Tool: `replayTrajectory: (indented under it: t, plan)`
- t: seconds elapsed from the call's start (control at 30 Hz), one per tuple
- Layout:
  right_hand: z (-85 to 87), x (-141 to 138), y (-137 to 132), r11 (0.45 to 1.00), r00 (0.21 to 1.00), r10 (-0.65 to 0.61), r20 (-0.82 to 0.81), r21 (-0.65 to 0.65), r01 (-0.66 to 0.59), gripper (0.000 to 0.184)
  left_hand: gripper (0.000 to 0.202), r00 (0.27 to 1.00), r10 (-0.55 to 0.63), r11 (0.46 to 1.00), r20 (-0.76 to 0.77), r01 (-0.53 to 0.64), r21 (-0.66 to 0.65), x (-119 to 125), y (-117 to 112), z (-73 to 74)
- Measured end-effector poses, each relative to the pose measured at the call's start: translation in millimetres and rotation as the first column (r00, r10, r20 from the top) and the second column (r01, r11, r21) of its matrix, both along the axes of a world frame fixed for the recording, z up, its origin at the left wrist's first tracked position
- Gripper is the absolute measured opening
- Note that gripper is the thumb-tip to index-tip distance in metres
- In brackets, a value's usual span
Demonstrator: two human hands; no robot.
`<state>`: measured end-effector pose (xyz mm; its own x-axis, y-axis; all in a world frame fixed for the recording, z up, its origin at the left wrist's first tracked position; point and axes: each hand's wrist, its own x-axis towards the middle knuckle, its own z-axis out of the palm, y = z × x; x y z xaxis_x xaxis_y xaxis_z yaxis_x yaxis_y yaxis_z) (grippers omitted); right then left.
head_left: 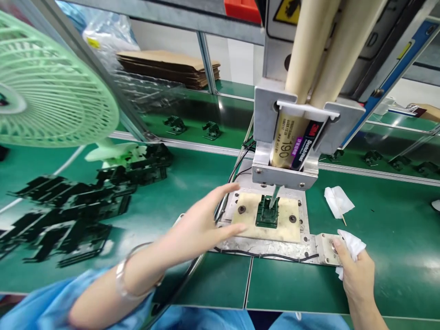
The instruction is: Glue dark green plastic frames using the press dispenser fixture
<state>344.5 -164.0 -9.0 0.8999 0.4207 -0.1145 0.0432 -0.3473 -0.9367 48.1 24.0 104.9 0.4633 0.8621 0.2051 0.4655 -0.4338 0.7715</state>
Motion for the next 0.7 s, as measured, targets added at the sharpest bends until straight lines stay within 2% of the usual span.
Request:
replayTrajectory:
  t: [0.07,0.1,0.17,0.23,0.33,0.43,0.5,0.57,0.63,0.7]
  plan:
    - [-1.0,1,0,1.000,1.000,0.003,-0.009,0.002,-0.003,0.073,0.086,0.980,-0.160,0.980,-0.121,0.143,-0.140,22,6,-6.0]
    - [-1.9,1,0,1.000,1.000,0.009,-0.010,0.010,-0.009,0.073,0.088,0.966,-0.223,0.959,-0.131,0.194,-0.206,31,10,-10.9]
    - [-4.4,2,-1,0.999,1.000,0.025,-0.010,0.029,-0.025,0.073,0.075,0.949,-0.308,0.914,-0.070,0.275,-0.299,45,16,-20.4]
    - [-7.6,3,-1,0.998,0.999,0.043,-0.005,0.049,-0.043,0.073,0.056,0.933,-0.351,0.867,0.076,0.354,-0.350,54,18,-26.1]
    - [-11.1,5,-2,0.995,0.998,0.066,0.009,0.073,-0.066,0.071,0.048,0.915,-0.304,0.798,0.265,0.397,-0.454,58,16,-24.7]
    - [-10.3,4,-2,0.995,0.997,0.070,0.019,0.066,-0.071,0.070,0.047,0.953,-0.177,0.718,0.247,0.297,-0.630,56,11,-18.1]
    - [-8.6,4,0,0.996,0.998,0.067,0.019,0.061,-0.068,0.070,0.044,0.964,-0.130,0.618,0.232,0.262,-0.741,53,5,-15.3]
    - [-8.2,4,3,0.995,0.998,0.062,0.026,0.076,-0.064,0.071,0.044,0.958,-0.068,0.483,0.279,0.276,-0.831,48,-3,-14.1]
    - [-10.1,5,4,0.994,0.997,0.061,0.040,0.093,-0.065,0.070,0.046,0.933,0.020,0.324,0.359,0.334,-0.885,41,-16,-12.8]
    - [-12.2,5,0,0.993,0.996,0.014,0.084,0.117,-0.024,0.067,0.053,0.884,0.054,0.170,0.465,0.451,-0.876,31,-32,-10.5]
